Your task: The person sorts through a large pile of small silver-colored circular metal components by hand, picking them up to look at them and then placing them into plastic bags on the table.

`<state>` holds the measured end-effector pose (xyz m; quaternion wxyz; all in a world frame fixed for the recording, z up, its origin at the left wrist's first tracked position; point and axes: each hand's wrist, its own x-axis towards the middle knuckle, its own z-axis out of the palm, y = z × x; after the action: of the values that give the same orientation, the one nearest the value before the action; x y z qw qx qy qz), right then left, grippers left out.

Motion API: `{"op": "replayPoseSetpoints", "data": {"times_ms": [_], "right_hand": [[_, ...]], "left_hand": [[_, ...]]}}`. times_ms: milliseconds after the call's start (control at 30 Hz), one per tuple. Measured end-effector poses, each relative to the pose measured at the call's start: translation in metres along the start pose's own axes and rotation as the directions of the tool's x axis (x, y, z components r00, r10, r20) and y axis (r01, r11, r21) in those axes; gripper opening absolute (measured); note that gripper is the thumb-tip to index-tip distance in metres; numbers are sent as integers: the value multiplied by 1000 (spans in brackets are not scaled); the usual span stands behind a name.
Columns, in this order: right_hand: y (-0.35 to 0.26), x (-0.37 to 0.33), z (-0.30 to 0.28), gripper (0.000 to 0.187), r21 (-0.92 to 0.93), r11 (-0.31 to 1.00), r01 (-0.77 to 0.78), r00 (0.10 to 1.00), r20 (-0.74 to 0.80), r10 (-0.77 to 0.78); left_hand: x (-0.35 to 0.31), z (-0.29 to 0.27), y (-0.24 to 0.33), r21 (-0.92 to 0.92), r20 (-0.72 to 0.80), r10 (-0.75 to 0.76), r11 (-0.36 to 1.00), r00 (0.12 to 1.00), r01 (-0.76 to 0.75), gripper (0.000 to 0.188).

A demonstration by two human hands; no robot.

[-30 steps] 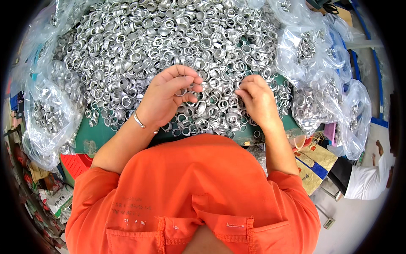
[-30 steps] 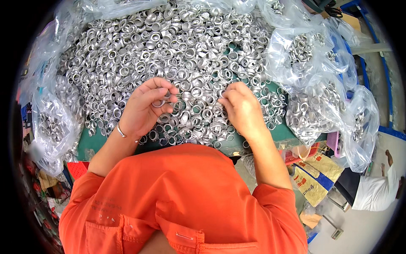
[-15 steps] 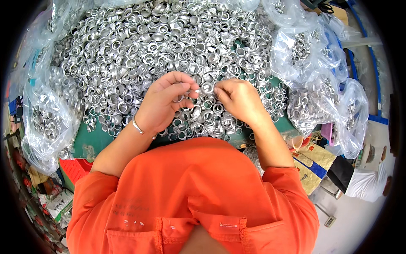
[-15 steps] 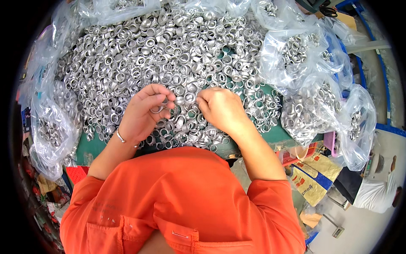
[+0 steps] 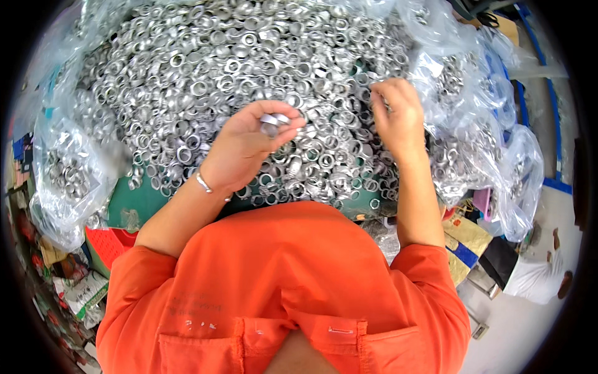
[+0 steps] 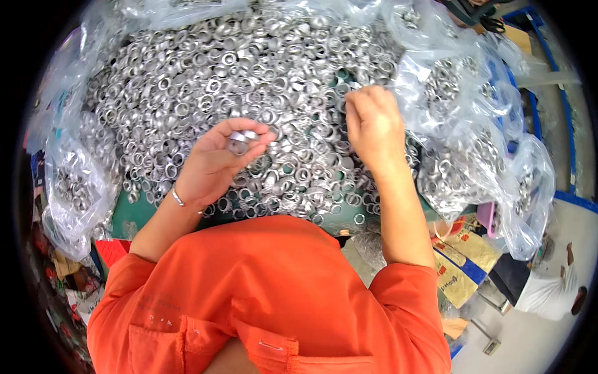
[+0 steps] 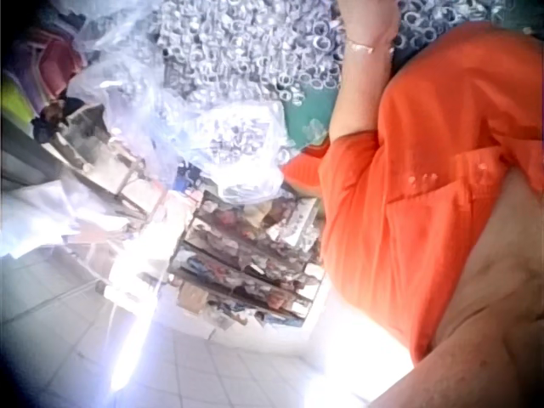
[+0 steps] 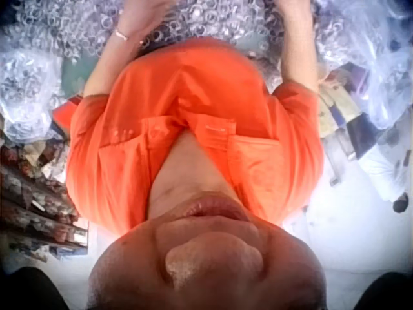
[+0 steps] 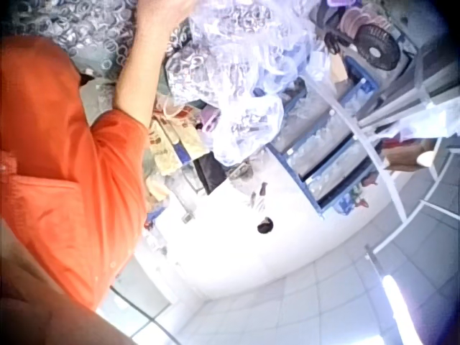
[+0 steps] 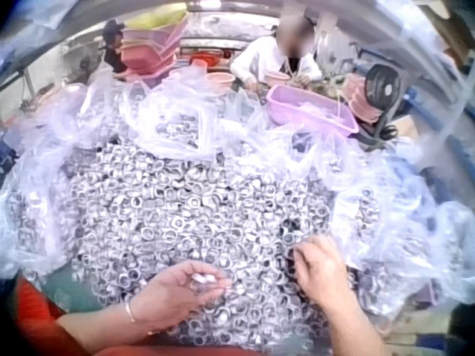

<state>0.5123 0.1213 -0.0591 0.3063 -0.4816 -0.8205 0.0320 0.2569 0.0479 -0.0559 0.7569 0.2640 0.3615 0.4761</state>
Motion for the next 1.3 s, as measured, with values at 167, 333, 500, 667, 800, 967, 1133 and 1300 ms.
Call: {"op": "replayPoseSetpoints", "data": {"times_ms": [167, 333, 500, 667, 800, 967, 1133, 1300], "right_hand": [[-4, -10, 30, 26, -87, 994, -69, 990, 114, 79], [1, -15, 29, 24, -93, 995, -38, 987, 154, 52], [-1, -21, 30, 25, -118, 993, -26, 989, 143, 43], [7, -30, 30, 29, -137, 991, 9, 992, 125, 8], [7, -24, 36, 28, -140, 989, 40, 990, 137, -20], [-3, -18, 28, 29, -163, 986, 21, 984, 179, 8], [-28, -8, 29, 26, -85, 995, 59, 996, 74, -53], [-85, 20, 49, 16, 106, 974, 203, 968, 126, -215]], "left_hand": [[-5, -4, 12, 118, 4, -67, 991, 998, 66, 20], [-38, -39, 59, 97, -224, 298, 954, 928, -283, 10], [-116, -124, 167, 662, -421, 901, 382, 101, -644, 9], [-218, -232, 221, 943, -321, 766, 203, -557, -265, 12], [-297, -361, 212, 402, -334, 868, 485, -369, 777, 50], [-292, -372, 200, 742, -521, 835, 547, -179, 389, 58], [-302, -333, 227, 832, -544, 740, 539, -395, -134, 33], [-175, -147, 171, 940, 144, 989, -127, -29, 315, 10]]}}
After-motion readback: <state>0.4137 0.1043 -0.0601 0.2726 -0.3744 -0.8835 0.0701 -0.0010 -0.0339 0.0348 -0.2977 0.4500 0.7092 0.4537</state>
